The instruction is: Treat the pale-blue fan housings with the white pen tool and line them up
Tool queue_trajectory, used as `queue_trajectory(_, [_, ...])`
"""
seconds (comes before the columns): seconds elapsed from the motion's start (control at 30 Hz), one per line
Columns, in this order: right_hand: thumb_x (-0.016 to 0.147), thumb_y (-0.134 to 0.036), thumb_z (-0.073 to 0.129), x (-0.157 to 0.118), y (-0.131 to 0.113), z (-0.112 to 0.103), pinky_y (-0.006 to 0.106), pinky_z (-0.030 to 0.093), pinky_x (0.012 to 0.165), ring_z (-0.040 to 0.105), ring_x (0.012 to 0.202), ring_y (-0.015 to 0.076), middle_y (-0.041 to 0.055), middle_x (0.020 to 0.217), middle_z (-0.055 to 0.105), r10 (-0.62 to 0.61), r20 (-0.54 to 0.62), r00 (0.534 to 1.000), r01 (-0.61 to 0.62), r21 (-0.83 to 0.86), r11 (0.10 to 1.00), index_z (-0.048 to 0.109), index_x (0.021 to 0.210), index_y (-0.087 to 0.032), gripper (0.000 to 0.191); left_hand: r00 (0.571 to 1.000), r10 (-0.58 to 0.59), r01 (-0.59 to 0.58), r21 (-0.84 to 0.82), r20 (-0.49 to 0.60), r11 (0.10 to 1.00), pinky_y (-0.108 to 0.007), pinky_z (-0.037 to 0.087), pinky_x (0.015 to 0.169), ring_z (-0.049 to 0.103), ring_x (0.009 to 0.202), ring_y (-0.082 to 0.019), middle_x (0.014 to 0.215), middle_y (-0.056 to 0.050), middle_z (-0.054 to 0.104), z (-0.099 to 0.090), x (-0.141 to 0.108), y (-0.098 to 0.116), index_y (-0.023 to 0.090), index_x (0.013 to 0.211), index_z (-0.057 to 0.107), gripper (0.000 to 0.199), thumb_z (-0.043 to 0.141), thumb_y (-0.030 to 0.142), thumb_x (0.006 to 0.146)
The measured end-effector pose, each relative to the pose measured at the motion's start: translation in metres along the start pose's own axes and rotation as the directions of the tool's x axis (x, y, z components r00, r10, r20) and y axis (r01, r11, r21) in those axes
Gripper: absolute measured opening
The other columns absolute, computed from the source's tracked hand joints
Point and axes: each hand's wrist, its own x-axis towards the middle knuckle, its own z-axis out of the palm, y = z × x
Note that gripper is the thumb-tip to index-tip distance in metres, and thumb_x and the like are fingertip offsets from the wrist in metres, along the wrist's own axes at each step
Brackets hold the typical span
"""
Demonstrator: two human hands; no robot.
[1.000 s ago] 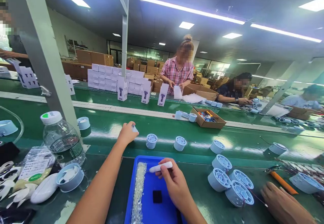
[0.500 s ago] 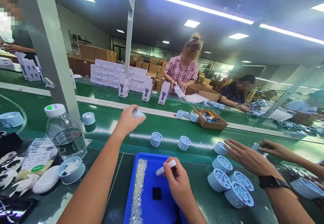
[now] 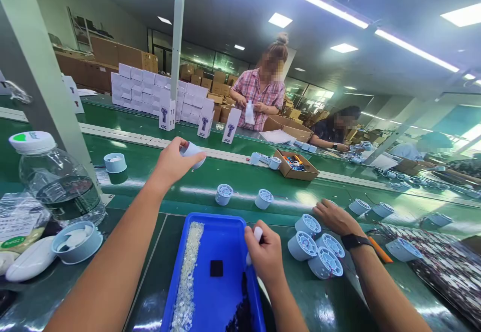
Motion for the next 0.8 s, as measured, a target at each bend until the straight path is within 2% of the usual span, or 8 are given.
queue_trajectory(0.13, [0.082,-0.030,0.050,0.0002,-0.0022,0.0016,0.021,0.023,0.043,0.027,0.046,0.0078,-0.0076,0.049,0.027,-0.001,0.021,1.000,0.001,0.008,1.000,0.026,0.055,-0.022,0.037,1.000,-0.005,0.005,0.004,0.013,1.000,-0.026,0.042,0.061,0.059,0.079,-0.019,0.094,-0.003,0.064,0.0003,-0.0012,0.0018,0.021,0.089,0.054,0.041,0.070,0.048,0.063])
queue_trajectory(0.33, [0.086,-0.032,0.049,-0.0011,0.0023,-0.0002,0.022,0.025,0.044,0.027,0.047,0.0086,-0.0075,0.051,0.026,0.017,-0.054,0.998,-0.015,0.036,0.999,0.026,0.057,-0.023,0.038,0.999,0.004,-0.005,0.023,0.035,1.000,-0.025,0.040,0.058,0.057,0.076,-0.018,0.092,-0.003,0.062,0.0021,-0.0029,0.0025,0.021,0.087,0.052,0.041,0.069,0.051,0.064])
queue_trajectory(0.53, [0.087,-0.031,0.049,-0.0044,0.0058,-0.0034,0.024,0.024,0.045,0.025,0.048,0.0090,-0.0073,0.053,0.025,0.002,-0.087,0.996,0.002,0.041,0.999,0.026,0.057,-0.023,0.038,0.997,-0.007,0.006,0.016,0.073,1.000,-0.027,0.042,0.061,0.057,0.081,-0.019,0.098,-0.003,0.061,0.0034,-0.0060,0.0062,0.021,0.091,0.053,0.040,0.069,0.047,0.065])
queue_trajectory(0.8, [0.085,-0.029,0.049,-0.0033,0.0009,-0.0015,0.023,0.024,0.044,0.027,0.047,0.0085,-0.0070,0.051,0.028,-0.071,-0.017,0.997,0.070,-0.041,0.997,0.027,0.056,-0.022,0.037,0.997,0.019,-0.021,0.029,0.075,0.999,-0.028,0.043,0.066,0.057,0.084,-0.020,0.098,-0.005,0.062,0.0070,-0.0061,0.0055,0.020,0.094,0.055,0.042,0.070,0.046,0.064])
